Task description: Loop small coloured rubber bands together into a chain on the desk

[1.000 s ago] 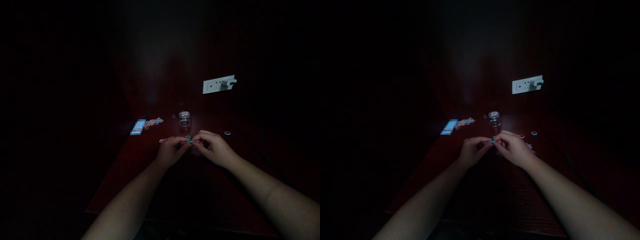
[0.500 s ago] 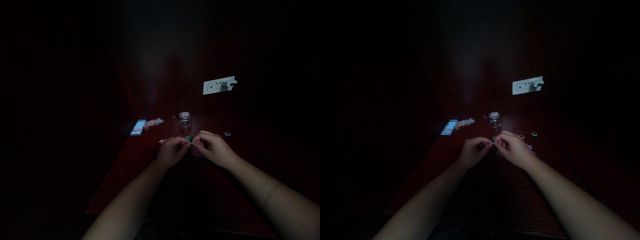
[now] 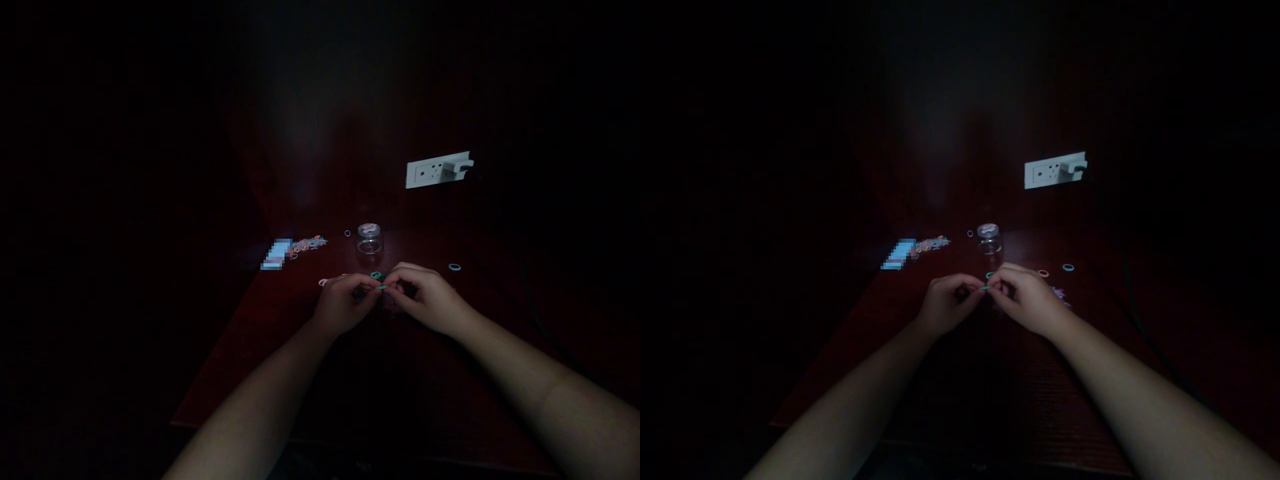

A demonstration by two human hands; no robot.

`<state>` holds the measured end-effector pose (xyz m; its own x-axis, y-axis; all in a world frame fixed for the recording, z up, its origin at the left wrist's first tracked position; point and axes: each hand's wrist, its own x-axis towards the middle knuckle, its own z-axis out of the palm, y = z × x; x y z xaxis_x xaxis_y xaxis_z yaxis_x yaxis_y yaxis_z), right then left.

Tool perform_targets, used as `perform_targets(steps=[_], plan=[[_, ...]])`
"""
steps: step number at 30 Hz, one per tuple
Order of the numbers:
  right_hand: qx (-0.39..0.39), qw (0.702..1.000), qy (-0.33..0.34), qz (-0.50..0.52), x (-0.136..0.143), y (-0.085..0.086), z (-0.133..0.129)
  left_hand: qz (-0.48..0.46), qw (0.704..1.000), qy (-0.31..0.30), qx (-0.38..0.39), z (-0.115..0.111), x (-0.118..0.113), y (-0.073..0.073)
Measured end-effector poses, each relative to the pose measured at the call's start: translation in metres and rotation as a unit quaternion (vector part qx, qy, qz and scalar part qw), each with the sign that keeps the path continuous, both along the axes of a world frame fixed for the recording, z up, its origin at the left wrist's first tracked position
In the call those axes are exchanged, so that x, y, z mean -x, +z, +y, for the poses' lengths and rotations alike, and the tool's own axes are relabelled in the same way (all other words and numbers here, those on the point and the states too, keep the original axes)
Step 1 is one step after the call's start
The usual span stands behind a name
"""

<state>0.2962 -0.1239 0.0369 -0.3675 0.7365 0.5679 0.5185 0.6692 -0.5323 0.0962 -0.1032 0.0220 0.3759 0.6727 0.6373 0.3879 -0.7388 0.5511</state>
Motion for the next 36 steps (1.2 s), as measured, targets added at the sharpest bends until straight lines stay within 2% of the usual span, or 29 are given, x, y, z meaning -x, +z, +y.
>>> perform_targets(steps=[13,22,36], plan=[[0.001,1.000,0.015,0.009,0.0003,-0.0005,-0.0001,-0.005,1.000,-0.004,0.001,0.0002,0.0011,-0.0010],[0.002,1.000,0.001,-0.004,-0.0001,-0.0012,0.0011,0.003,1.000,-0.001,0.006,-0.0006,0.0006,-0.0009],[-0.001,1.000,-0.002,-0.010,0.0001,-0.0004,0.0002,-0.002,0.999,-0.028,0.030,-0.0022,0.0008,0.0025]])
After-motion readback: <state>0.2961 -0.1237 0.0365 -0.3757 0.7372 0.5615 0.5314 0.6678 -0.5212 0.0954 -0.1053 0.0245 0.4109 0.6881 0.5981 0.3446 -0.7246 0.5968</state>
